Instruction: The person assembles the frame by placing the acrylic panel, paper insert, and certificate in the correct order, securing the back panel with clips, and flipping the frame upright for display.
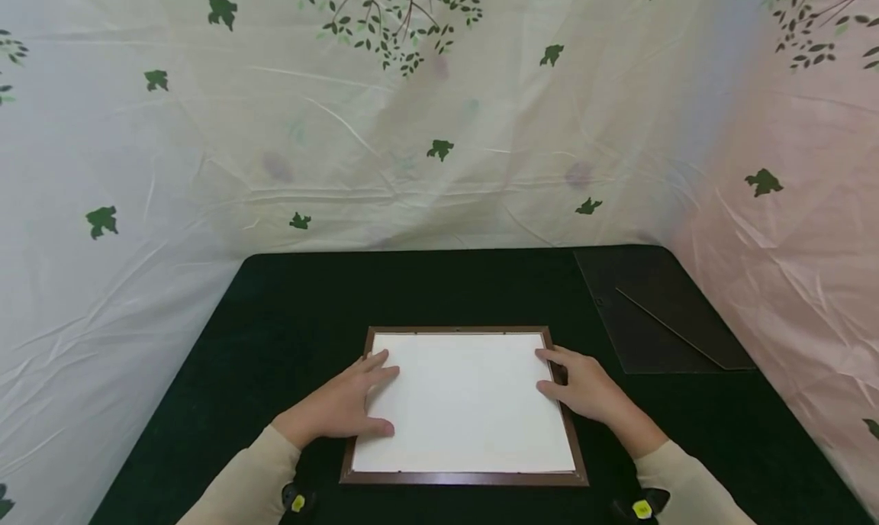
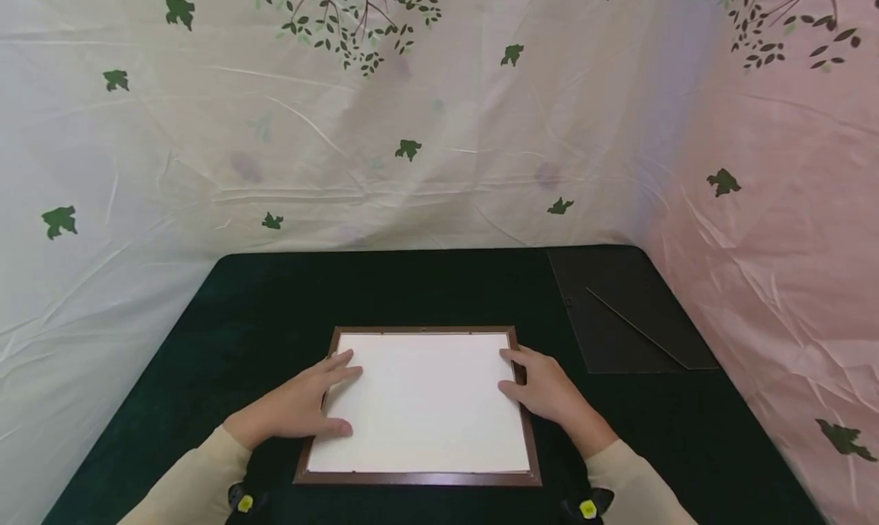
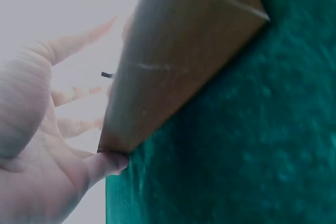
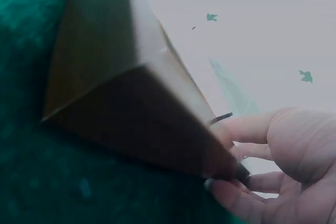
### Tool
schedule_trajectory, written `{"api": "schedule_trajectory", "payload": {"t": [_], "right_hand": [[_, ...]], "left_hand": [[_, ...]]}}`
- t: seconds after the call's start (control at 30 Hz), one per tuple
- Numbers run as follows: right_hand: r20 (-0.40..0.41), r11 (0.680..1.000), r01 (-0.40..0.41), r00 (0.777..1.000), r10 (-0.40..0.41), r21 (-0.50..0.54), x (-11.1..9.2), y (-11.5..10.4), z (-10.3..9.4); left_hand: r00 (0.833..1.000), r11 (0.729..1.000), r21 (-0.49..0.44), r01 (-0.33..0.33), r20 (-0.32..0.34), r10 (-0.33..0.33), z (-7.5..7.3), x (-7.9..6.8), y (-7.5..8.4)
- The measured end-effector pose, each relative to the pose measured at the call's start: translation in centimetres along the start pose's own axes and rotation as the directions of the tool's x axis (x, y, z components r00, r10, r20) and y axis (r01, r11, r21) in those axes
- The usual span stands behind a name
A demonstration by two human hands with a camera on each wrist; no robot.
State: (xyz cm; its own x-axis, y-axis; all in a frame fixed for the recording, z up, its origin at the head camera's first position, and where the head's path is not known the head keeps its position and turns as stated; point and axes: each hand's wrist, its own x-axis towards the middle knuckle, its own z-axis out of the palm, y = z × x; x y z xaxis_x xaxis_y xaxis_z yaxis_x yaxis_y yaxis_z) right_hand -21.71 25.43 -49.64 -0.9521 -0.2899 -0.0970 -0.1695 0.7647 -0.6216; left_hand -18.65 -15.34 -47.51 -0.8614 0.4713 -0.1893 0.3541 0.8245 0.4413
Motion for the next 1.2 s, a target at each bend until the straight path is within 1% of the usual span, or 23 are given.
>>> {"api": "schedule_trajectory", "payload": {"t": [0.07, 0.17, 0.27, 0.37, 0.47, 0.6, 0.8, 1.03, 1.13, 1.2], "right_hand": [[-0.012, 1.0, -0.016, 1.0, 0.016, 0.003, 0.4, -0.4, -0.2], [-0.034, 1.0, -0.017, 0.999, 0.018, 0.002, 1.4, -1.1, -0.9], [-0.046, 1.0, -0.019, 0.999, 0.02, 0.004, 3.0, -1.8, -1.5], [-0.037, 1.0, -0.024, 0.999, 0.024, 0.014, 4.9, -2.3, -1.5], [-0.017, 0.999, -0.04, 0.999, 0.04, 0.029, 6.8, -2.5, -1.2], [0.008, 0.996, -0.077, 0.997, 0.077, 0.05, 8.8, -2.5, -0.6], [0.029, 0.993, -0.099, 0.995, 0.097, 0.06, 10.4, -2.4, -0.1], [0.038, 0.995, -0.079, 0.996, 0.077, 0.058, 11.0, -2.1, 0.4], [0.042, 0.999, -0.036, 0.999, 0.035, 0.028, 10.6, -1.7, 0.7], [0.046, 1.0, -0.003, 0.999, 0.004, -0.016, 10.2, -1.5, 0.9]], "left_hand": [[1.0, 1.0, 0.018, 0.012, -0.027, -0.012, -0.3, 0.1, 0.2], [0.997, 0.999, 0.039, 0.029, -0.071, -0.026, -1.0, 0.7, 0.2], [0.994, 0.998, 0.052, 0.044, -0.102, -0.038, -1.9, 1.6, -0.3], [0.992, 0.996, 0.053, 0.066, -0.112, -0.06, -2.9, 2.7, -1.3], [0.99, 0.995, 0.039, 0.094, -0.11, -0.089, -3.7, 3.6, -2.3], [0.989, 0.994, 0.024, 0.111, -0.106, -0.107, -4.3, 4.6, -3.3], [0.989, 0.992, 0.027, 0.127, -0.084, -0.124, -4.1, 5.5, -4.6], [0.989, 0.992, 0.012, 0.127, -0.072, -0.126, -3.4, 5.8, -6.0], [0.993, 0.993, 0.054, 0.101, -0.073, -0.097, -3.1, 5.8, -6.5], [0.995, 0.992, 0.106, 0.074, -0.081, -0.066, -2.9, 5.7, -6.7]]}}
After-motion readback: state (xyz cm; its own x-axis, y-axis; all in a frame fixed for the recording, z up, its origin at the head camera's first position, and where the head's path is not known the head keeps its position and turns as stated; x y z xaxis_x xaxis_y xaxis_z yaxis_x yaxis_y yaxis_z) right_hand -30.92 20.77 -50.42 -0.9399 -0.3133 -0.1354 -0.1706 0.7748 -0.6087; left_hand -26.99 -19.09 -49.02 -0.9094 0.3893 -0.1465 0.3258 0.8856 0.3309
